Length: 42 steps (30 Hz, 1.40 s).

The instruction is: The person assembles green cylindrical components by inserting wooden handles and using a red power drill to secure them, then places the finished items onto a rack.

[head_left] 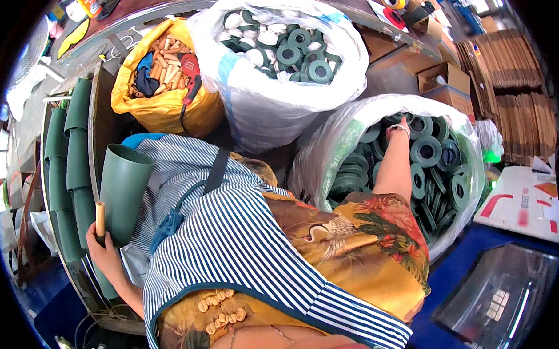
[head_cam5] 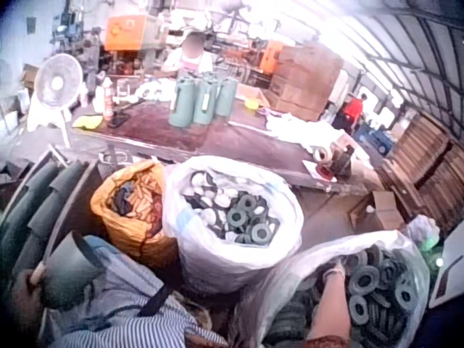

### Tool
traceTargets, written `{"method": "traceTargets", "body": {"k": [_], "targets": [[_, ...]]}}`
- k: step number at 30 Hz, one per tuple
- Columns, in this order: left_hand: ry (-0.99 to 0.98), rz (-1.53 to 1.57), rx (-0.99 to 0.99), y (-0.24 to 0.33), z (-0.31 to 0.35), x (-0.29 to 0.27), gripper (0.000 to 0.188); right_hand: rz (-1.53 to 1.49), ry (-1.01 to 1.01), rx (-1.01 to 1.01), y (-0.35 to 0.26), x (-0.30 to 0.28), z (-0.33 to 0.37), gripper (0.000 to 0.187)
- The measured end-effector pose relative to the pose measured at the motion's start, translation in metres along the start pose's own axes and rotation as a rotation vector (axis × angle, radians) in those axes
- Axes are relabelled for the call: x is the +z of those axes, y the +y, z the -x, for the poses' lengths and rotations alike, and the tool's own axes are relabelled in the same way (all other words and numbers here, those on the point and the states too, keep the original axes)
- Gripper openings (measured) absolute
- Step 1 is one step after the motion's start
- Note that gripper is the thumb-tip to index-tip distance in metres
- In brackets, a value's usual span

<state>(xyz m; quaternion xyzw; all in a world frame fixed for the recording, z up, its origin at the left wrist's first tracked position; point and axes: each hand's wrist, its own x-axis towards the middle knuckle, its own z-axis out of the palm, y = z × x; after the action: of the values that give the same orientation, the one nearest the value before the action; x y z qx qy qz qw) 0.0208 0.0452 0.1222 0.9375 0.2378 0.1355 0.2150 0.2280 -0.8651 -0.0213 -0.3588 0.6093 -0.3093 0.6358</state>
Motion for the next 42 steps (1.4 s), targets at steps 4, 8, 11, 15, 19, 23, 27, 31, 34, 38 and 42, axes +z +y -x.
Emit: {"method": "traceTargets", "body": {"k": [4, 8, 11, 15, 19, 23, 27, 31, 34, 38, 42], "targets": [[0.056, -0.032, -0.055, -0.011, 0.011, -0.02, 0.032, 0.511, 0.329, -0.24, 0.019, 0.016, 0.024, 0.045], [0.146, 0.459, -0.175, -0.056, 0.004, 0.022, 0.029, 0.663, 0.508, -1.056, -0.041, -0.072, 0.099, 0.042], [0.262, 0.579, -0.212, -0.077, 0.014, 0.031, 0.03, 0.914, 0.472, -1.373, -0.057, -0.067, 0.154, 0.043], [0.347, 0.633, -0.265, -0.074, 0.032, 0.022, 0.028, 0.851, -0.101, -1.425, -0.111, -0.005, 0.221, 0.026], [0.458, 0.717, -0.423, -0.04, 0.03, 0.024, 0.032, 0.529, -1.287, -0.894, -0.094, 0.077, 0.352, 0.014], [0.552, 1.148, -0.338, -0.003, 0.049, 0.014, 0.027, 0.875, -1.719, -0.925, 0.071, 0.148, 0.494, 0.04], [0.654, 1.255, -0.423, 0.007, 0.073, 0.002, 0.028, 0.984, -2.124, 0.241, 0.236, 0.178, 0.61, 0.033], [0.685, 1.138, -0.444, 0.011, 0.078, -0.011, 0.029, 0.876, -2.222, 0.283, 0.296, 0.157, 0.696, 0.048], [0.739, 1.098, -0.44, 0.016, 0.072, -0.021, 0.029, 0.609, -2.411, -0.315, 0.306, 0.118, 0.721, 0.05], [0.693, 0.901, -0.377, 0.01, 0.06, -0.036, 0.032, 0.327, -2.487, -0.413, 0.277, 0.089, 0.728, 0.046], [0.678, 0.82, -0.241, 0.009, 0.033, -0.05, 0.038, 0.243, -2.527, -0.63, 0.243, 0.096, 0.727, 0.054]]}}
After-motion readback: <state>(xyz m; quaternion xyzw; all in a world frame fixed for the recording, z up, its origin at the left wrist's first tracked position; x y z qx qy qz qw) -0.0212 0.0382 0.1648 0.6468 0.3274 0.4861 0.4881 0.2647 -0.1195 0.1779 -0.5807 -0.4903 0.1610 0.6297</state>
